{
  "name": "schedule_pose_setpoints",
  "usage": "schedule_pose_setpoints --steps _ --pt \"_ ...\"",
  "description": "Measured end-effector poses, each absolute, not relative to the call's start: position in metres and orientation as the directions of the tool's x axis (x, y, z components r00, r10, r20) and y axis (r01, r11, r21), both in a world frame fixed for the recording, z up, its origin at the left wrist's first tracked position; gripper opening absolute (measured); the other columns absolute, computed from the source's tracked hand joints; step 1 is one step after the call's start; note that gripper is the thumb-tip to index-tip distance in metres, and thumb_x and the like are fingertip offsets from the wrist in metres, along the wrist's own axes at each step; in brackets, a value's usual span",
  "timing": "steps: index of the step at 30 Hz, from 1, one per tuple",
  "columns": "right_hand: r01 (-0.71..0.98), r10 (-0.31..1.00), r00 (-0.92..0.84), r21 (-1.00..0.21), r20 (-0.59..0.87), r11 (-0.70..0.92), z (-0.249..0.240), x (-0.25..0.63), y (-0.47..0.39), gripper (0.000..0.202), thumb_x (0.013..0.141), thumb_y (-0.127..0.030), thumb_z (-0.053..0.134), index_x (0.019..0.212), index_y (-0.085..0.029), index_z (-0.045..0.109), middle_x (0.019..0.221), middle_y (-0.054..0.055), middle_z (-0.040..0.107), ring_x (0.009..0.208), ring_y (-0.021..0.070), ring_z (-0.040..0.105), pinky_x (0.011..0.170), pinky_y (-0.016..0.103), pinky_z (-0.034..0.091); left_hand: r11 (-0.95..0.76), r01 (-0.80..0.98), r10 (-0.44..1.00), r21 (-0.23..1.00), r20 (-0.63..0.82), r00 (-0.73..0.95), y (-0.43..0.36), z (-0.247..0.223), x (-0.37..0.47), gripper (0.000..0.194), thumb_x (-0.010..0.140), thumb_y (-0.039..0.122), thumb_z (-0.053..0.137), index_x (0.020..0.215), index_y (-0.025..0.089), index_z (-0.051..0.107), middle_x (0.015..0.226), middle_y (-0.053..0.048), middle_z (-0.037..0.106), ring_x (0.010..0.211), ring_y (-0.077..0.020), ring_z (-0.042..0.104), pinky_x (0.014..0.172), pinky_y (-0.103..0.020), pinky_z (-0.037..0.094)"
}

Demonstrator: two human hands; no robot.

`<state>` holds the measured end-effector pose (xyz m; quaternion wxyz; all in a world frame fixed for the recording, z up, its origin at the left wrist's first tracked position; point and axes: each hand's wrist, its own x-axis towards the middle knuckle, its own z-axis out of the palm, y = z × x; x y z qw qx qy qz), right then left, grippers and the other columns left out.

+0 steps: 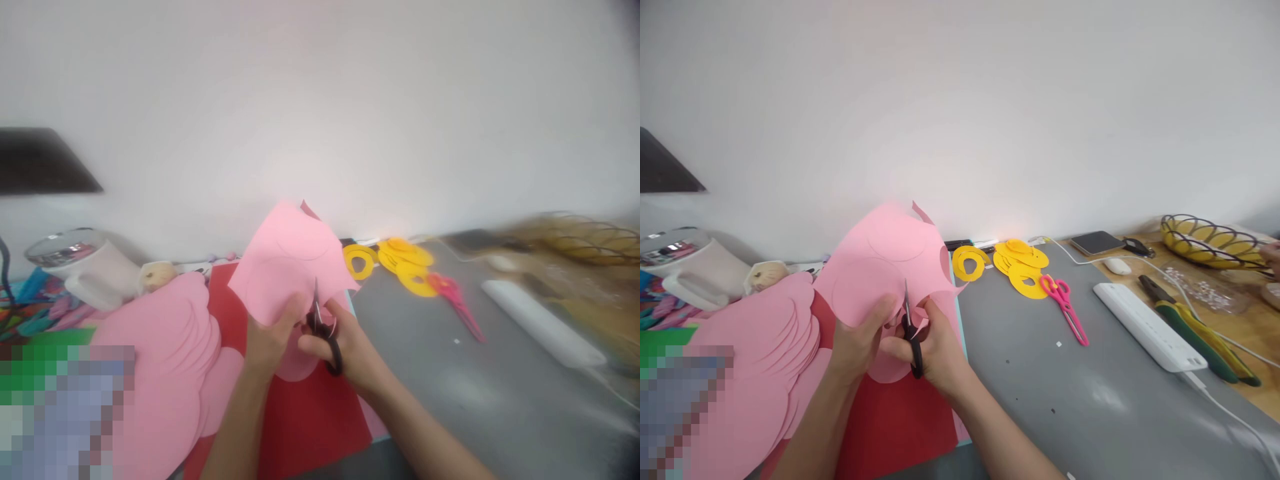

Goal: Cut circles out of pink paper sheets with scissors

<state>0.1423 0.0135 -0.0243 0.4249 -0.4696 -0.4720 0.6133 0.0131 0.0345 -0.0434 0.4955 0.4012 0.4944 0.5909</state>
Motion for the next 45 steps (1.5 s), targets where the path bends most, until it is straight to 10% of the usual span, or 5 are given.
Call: schedule_pose_setpoints --steps 8,45 --pt "-0.076 0.967 -0.162 -0.975 -0.196 -0.211 -0.025 0.143 0.015 0.052 0.052 -0.038 0.088 0.077 -0.021 0.045 0.066 -0.006 0.052 0.060 0.0127 0.044 0.056 0.024 0.036 -0.046 -0.105 0.989 0.993 0.031 -0.145 0.031 -0.035 0.016 0.024 0.071 0.039 0.074 0.063 0.018 0.066 0.060 -0.003 0.067 0.060 -0.0190 0.065 0.063 -0.033 0.056" --pt "-0.018 0.975 -0.098 -0.979 -0.198 -0.201 -0.022 0.140 0.015 0.056 0.050 -0.044 0.087 0.070 -0.023 0.040 0.056 -0.008 0.048 0.054 0.0117 0.041 0.049 0.024 0.035 -0.053 -0.122 0.990 0.991 0.036 -0.136 0.033 -0.040 0.012 0.025 0.070 0.042 0.076 0.064 0.020 0.065 0.059 -0.002 0.065 0.058 -0.0183 0.064 0.058 -0.030 0.054"
